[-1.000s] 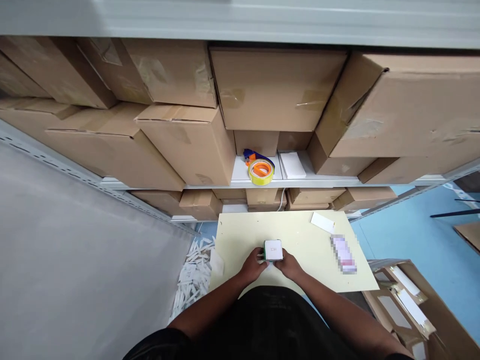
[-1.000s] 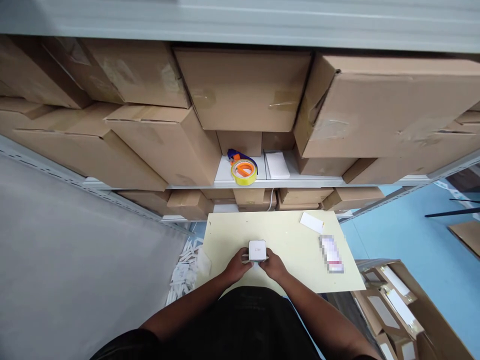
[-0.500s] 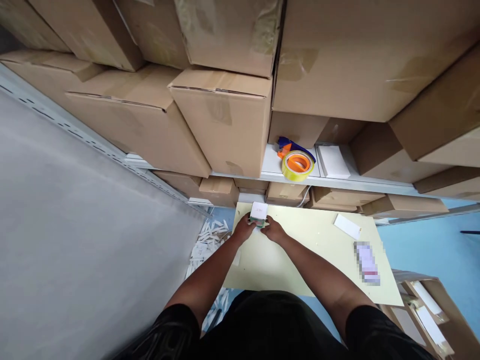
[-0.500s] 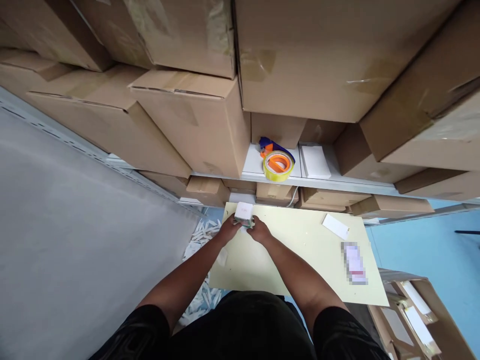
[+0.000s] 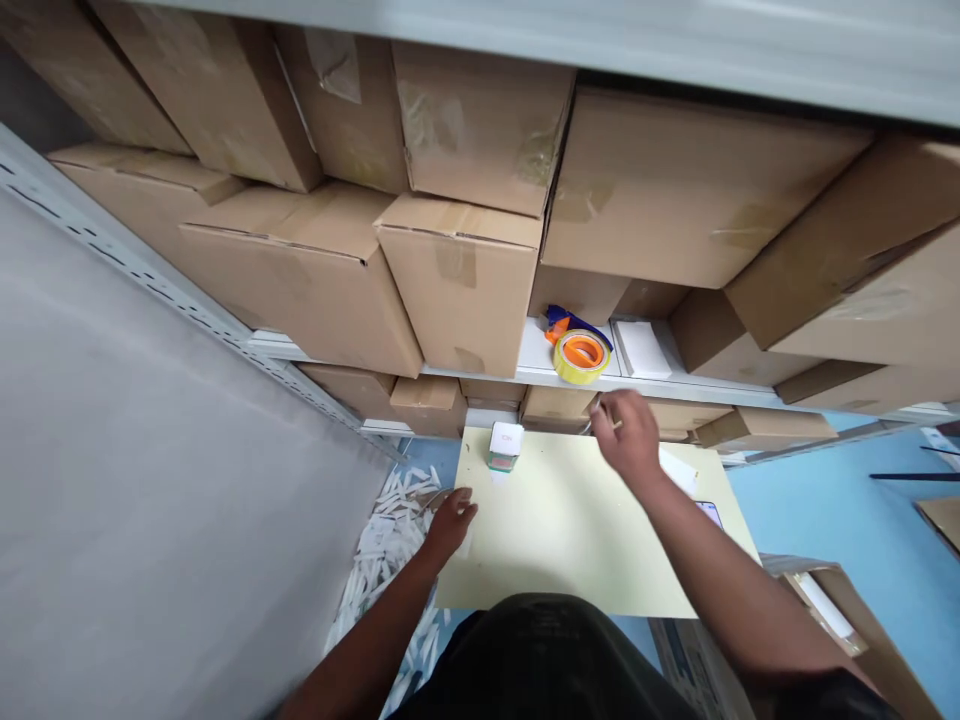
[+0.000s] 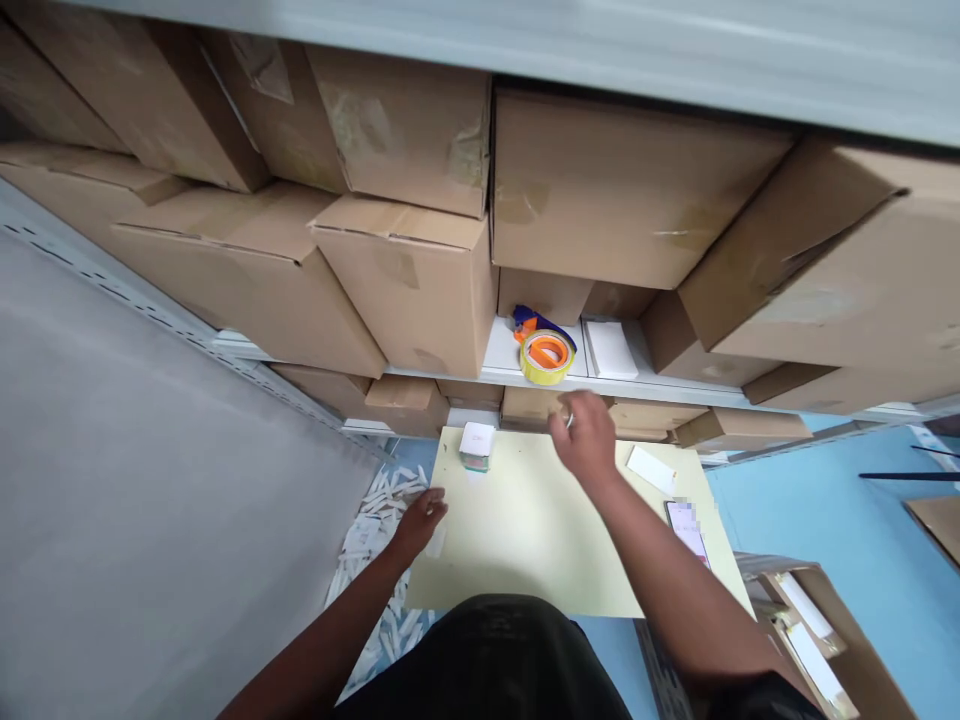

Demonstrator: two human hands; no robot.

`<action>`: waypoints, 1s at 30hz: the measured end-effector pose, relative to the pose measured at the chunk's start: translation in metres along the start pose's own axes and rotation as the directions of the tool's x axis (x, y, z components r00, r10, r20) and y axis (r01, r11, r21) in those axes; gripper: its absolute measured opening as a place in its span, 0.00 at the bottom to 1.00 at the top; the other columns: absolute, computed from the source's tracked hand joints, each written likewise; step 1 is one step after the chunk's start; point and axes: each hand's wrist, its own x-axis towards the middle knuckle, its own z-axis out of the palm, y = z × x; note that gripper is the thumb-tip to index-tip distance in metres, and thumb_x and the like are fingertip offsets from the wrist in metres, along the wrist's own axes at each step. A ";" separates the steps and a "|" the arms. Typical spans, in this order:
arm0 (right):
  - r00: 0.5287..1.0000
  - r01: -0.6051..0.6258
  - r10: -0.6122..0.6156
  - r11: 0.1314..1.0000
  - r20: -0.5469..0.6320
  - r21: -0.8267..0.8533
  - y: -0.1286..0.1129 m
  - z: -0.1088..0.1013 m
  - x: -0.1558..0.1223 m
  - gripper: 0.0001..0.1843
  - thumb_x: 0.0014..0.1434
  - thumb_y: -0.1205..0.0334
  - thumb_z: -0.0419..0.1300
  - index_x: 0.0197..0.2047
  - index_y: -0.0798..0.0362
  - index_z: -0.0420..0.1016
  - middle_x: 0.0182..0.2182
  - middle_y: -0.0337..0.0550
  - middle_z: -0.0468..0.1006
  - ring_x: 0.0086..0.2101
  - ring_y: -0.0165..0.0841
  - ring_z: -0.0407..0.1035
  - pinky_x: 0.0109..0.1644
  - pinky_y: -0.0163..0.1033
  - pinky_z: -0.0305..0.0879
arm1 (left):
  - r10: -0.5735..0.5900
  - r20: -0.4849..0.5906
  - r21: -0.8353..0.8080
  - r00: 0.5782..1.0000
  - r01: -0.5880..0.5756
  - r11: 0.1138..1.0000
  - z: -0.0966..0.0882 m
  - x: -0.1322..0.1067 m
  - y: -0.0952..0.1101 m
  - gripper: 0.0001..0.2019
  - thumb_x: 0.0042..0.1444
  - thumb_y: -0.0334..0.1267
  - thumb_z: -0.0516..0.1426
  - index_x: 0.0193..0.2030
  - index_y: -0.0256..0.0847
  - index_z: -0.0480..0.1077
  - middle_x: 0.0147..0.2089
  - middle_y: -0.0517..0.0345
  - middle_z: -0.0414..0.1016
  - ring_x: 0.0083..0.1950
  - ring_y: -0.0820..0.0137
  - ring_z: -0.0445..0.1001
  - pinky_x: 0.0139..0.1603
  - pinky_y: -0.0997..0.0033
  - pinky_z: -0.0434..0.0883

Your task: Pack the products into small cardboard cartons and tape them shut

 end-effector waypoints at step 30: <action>0.581 -0.579 0.702 0.713 0.413 -0.397 0.163 -0.004 -0.180 0.08 0.64 0.56 0.58 0.40 0.50 0.75 0.35 0.50 0.81 0.37 0.42 0.76 0.35 0.40 0.60 | 0.042 0.158 0.281 0.986 -0.086 0.956 0.034 -0.088 0.025 0.10 0.57 0.39 0.57 0.45 0.45 0.75 0.48 0.53 0.81 0.49 0.62 0.80 0.54 0.63 0.73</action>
